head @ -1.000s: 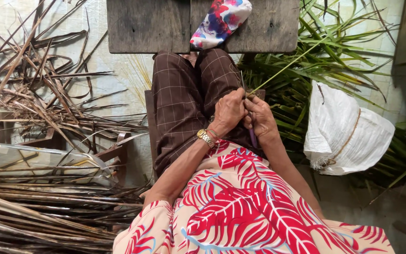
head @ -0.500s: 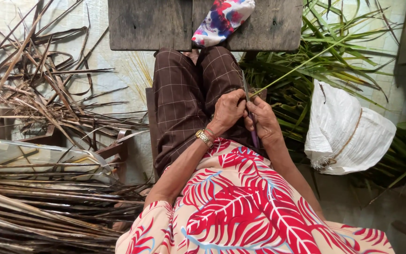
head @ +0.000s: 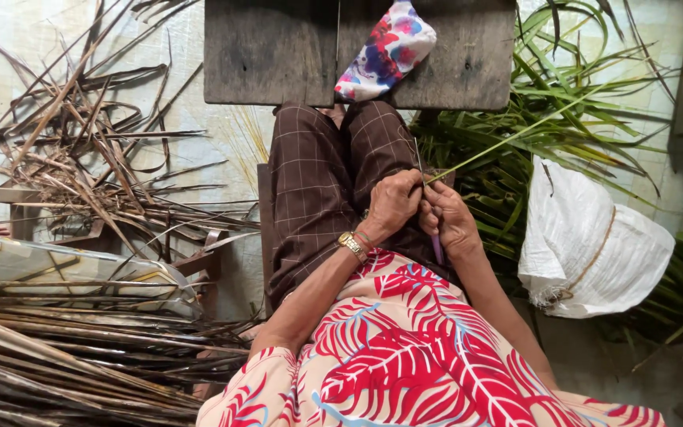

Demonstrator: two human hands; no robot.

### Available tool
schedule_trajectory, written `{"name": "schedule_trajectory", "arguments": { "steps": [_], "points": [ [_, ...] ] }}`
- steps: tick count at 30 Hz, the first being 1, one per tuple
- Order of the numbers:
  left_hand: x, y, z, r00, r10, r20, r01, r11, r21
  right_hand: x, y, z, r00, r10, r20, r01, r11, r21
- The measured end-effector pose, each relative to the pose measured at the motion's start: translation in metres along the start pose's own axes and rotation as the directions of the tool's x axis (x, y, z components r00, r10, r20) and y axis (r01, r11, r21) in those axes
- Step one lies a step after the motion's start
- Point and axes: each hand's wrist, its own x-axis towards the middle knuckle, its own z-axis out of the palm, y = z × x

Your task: Strip leaves from palm fronds using a knife to collect the midribs

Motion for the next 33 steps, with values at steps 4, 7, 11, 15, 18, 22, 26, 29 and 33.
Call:
{"name": "schedule_trajectory", "arguments": {
  "steps": [4,7,11,15,18,22,26,29,33],
  "points": [
    [0.002,-0.017,0.014,1.000,0.013,-0.020,-0.013,1.000,0.000,0.001,0.000,0.002,1.000,0.000,-0.013,0.000,1.000,0.000],
    [-0.001,-0.017,0.015,0.999,0.016,-0.028,-0.017,0.999,-0.029,-0.001,0.003,0.002,1.000,-0.010,-0.011,0.010,1.000,0.001],
    [0.000,-0.029,0.027,0.996,0.059,-0.065,-0.061,0.998,-0.027,-0.007,0.004,0.007,0.999,-0.030,-0.035,0.030,1.000,0.008],
    [0.000,-0.019,0.019,0.994,0.064,-0.087,-0.070,0.995,-0.070,-0.009,0.005,0.011,0.996,-0.073,-0.046,0.074,0.997,0.018],
    [-0.001,-0.019,0.018,0.996,0.047,-0.074,-0.054,0.993,-0.100,-0.010,0.007,0.013,0.994,-0.098,-0.052,0.098,0.995,0.012],
    [-0.004,-0.018,0.012,0.998,0.044,-0.054,-0.051,0.990,-0.135,-0.013,0.005,0.018,0.991,-0.100,-0.087,0.100,0.995,-0.005],
    [-0.005,-0.024,0.014,0.999,0.043,-0.029,-0.047,0.986,-0.159,-0.015,0.006,0.018,0.990,-0.099,-0.104,0.098,0.995,-0.008],
    [-0.004,-0.027,0.012,0.999,0.044,-0.020,-0.047,0.983,-0.179,-0.014,0.007,0.020,0.989,-0.105,-0.106,0.104,0.995,-0.007],
    [-0.010,-0.030,0.007,0.997,0.071,-0.014,-0.073,0.973,-0.218,0.003,0.026,0.001,0.987,-0.112,-0.111,0.110,0.994,-0.027]
  ]
}}
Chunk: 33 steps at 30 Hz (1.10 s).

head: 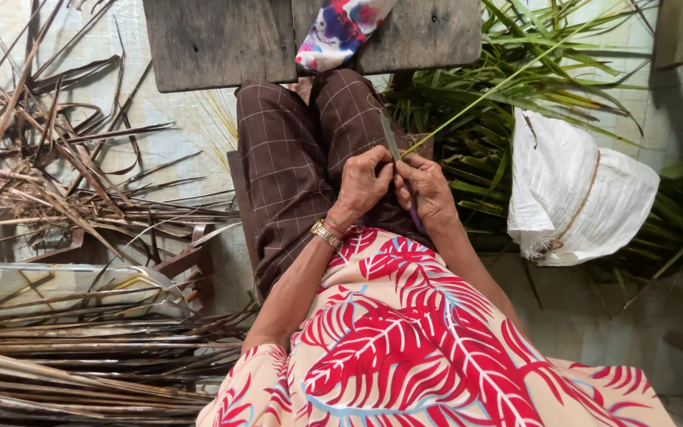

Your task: Strip leaves from palm fronds using a knife to collect the midribs

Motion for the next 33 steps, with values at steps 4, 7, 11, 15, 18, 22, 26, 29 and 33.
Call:
{"name": "schedule_trajectory", "arguments": {
  "steps": [4,7,11,15,18,22,26,29,33],
  "points": [
    [-0.003,-0.003,-0.005,1.000,0.009,0.001,-0.009,0.999,-0.052,-0.004,-0.001,0.005,1.000,0.004,0.006,-0.004,1.000,0.004],
    [-0.005,0.000,-0.009,1.000,0.011,0.006,-0.010,0.999,-0.045,-0.006,-0.004,0.008,1.000,0.005,0.009,-0.005,1.000,-0.005],
    [-0.008,0.005,-0.014,1.000,0.022,0.003,-0.022,0.998,-0.060,-0.011,-0.008,0.013,1.000,-0.005,0.024,0.005,1.000,-0.009],
    [-0.012,0.006,-0.017,1.000,0.026,0.005,-0.026,0.998,-0.050,-0.016,-0.012,0.018,1.000,0.000,0.029,0.000,1.000,-0.009],
    [-0.014,-0.002,-0.016,1.000,0.028,0.000,-0.028,0.999,-0.034,-0.017,-0.012,0.021,0.999,-0.006,0.035,0.006,1.000,-0.011],
    [-0.016,0.003,-0.019,1.000,0.030,0.007,-0.030,1.000,-0.002,-0.016,-0.012,0.022,0.999,-0.009,0.044,0.009,1.000,-0.016],
    [-0.018,0.004,-0.020,0.996,0.089,-0.022,-0.087,0.995,0.054,-0.018,-0.015,0.024,0.999,-0.002,0.048,0.002,1.000,-0.008],
    [-0.019,0.002,-0.020,0.993,0.107,-0.040,-0.103,0.990,0.092,-0.019,-0.016,0.028,0.999,-0.007,0.047,0.008,1.000,-0.012],
    [-0.030,0.003,-0.033,0.992,0.128,-0.016,-0.122,0.974,0.193,-0.011,-0.024,0.014,1.000,-0.008,-0.006,0.008,1.000,-0.020]
  ]
}}
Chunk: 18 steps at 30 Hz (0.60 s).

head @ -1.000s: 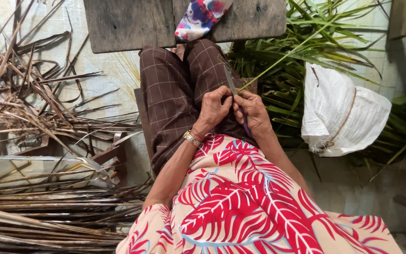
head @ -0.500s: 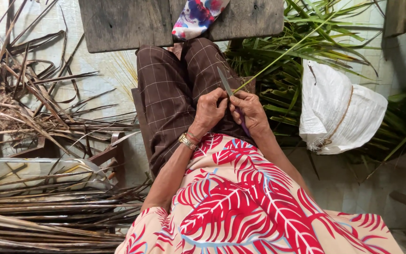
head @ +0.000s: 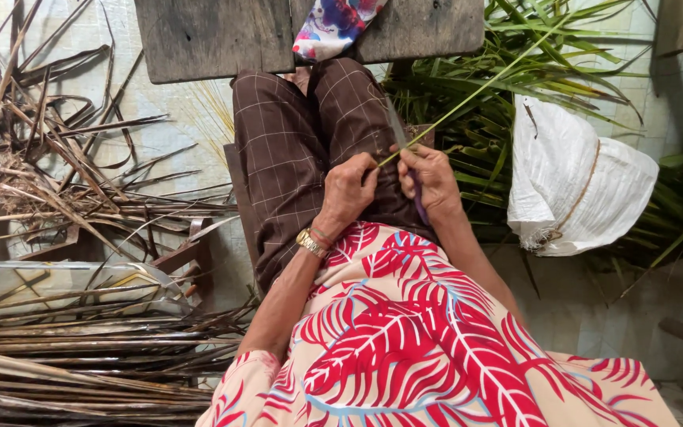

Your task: Strip leaves from palm fronds using a knife to collect the midribs

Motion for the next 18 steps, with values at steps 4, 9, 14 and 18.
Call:
{"name": "schedule_trajectory", "arguments": {
  "steps": [4,9,14,18],
  "points": [
    [-0.005,-0.004,-0.004,0.995,-0.077,0.062,0.076,0.997,0.020,-0.006,-0.004,0.005,1.000,0.002,0.029,-0.002,1.000,0.000],
    [0.016,0.015,-0.012,0.950,-0.243,0.194,0.229,0.969,0.094,-0.011,-0.017,0.013,0.999,0.015,0.043,-0.017,0.999,0.046],
    [0.024,0.017,0.002,0.962,-0.202,0.182,0.194,0.979,0.060,0.005,0.012,-0.001,0.995,0.042,0.089,-0.044,0.999,0.019],
    [0.020,0.012,0.008,0.989,-0.094,0.115,0.086,0.994,0.066,0.013,0.022,-0.011,0.993,0.054,0.107,-0.058,0.998,0.037]
  ]
}}
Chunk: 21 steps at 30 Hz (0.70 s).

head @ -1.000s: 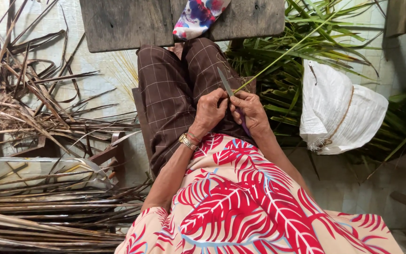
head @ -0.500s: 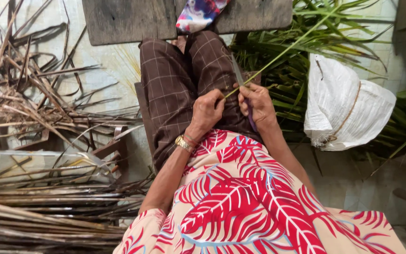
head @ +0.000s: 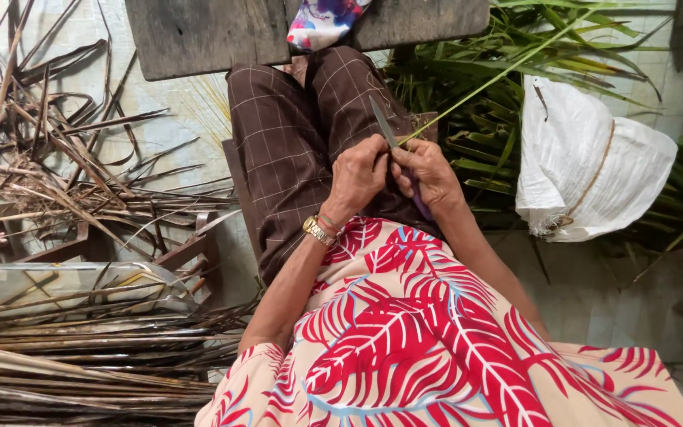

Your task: Strip leaves from palm fronds using a knife to collect the midribs

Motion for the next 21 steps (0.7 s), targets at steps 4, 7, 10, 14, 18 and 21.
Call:
{"name": "schedule_trajectory", "arguments": {
  "steps": [4,7,10,14,18,21],
  "points": [
    [-0.012,-0.013,-0.013,0.999,0.034,0.005,-0.034,0.999,0.016,-0.022,-0.028,0.024,1.000,-0.021,-0.022,0.021,1.000,-0.009],
    [-0.021,-0.014,-0.030,0.999,0.031,0.028,-0.030,0.999,-0.030,-0.019,-0.027,0.022,0.999,-0.014,-0.053,0.016,0.999,0.028],
    [-0.029,-0.015,-0.043,0.998,0.020,0.065,-0.014,0.996,-0.091,-0.015,-0.019,0.014,0.999,-0.029,-0.019,0.029,0.999,0.018],
    [-0.040,-0.026,-0.057,0.996,0.009,0.085,0.003,0.990,-0.142,-0.013,-0.016,0.012,0.999,-0.031,-0.011,0.031,0.999,0.013],
    [-0.053,-0.043,-0.076,0.991,0.000,0.132,0.019,0.990,-0.139,-0.006,-0.016,-0.002,0.999,-0.026,-0.037,0.027,0.999,0.020],
    [-0.064,-0.055,-0.099,0.962,-0.125,0.242,0.175,0.964,-0.199,-0.012,-0.018,0.006,0.999,-0.015,-0.044,0.016,1.000,0.012]
  ]
}}
